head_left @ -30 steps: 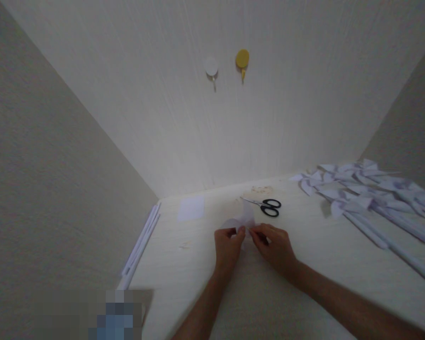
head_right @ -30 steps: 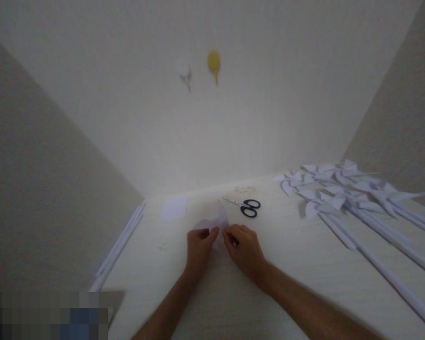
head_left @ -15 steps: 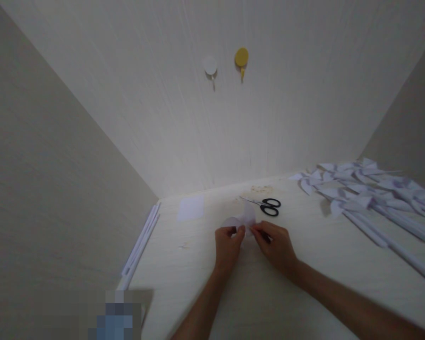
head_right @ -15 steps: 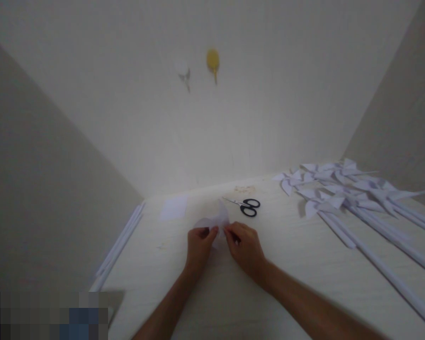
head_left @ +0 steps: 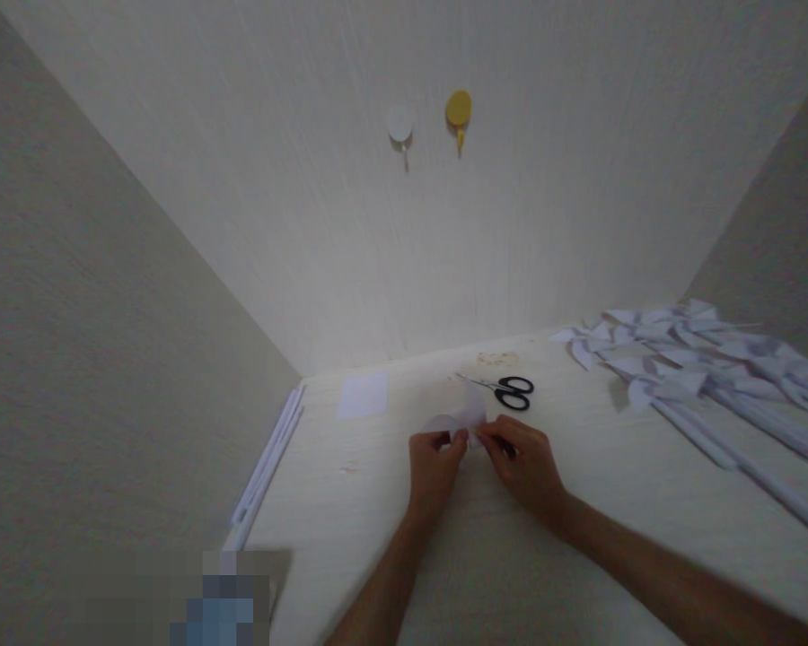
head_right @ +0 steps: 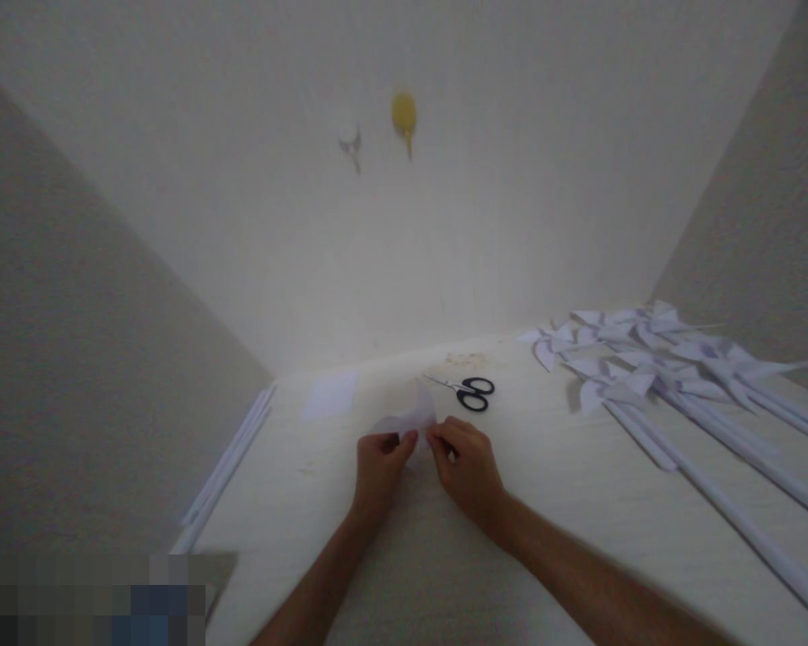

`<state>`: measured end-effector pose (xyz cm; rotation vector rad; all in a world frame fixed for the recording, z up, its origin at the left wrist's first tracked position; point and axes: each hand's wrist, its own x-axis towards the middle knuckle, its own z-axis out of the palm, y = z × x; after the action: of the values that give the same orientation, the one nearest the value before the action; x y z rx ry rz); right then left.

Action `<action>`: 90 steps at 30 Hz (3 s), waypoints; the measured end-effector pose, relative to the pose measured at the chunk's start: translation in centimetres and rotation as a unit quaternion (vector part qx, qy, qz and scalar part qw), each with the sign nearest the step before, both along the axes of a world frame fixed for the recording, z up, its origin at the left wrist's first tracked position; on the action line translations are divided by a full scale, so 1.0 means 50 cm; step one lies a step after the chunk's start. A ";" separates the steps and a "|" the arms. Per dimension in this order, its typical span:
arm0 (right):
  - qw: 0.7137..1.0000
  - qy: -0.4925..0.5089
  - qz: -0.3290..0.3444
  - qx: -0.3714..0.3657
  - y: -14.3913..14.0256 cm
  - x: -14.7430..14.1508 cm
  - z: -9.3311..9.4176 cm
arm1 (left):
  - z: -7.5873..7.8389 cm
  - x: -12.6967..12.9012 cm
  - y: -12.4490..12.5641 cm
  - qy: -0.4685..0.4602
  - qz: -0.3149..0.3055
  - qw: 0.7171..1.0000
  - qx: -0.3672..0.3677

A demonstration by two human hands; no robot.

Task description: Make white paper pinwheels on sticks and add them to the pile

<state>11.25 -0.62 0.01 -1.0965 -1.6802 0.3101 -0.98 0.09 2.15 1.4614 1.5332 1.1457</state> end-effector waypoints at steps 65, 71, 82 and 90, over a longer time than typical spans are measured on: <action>0.996 -0.079 0.040 0.018 0.008 0.010 -0.018 | -0.011 -0.004 0.004 0.017 0.004 1.000 0.005; 0.996 -0.080 0.042 -0.002 0.009 0.012 -0.017 | -0.010 -0.005 0.002 -0.002 0.004 1.000 0.006; 1.000 -0.020 0.017 0.014 0.009 0.012 -0.011 | -0.011 -0.004 0.004 0.003 0.009 1.000 0.004; 0.998 0.025 0.048 0.041 0.010 0.008 0.001 | -0.008 -0.005 0.003 -0.015 0.016 1.000 -0.011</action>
<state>11.64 -0.11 0.08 -0.9431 -1.6889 0.3240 -1.22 0.26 1.74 1.4031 1.5500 1.1600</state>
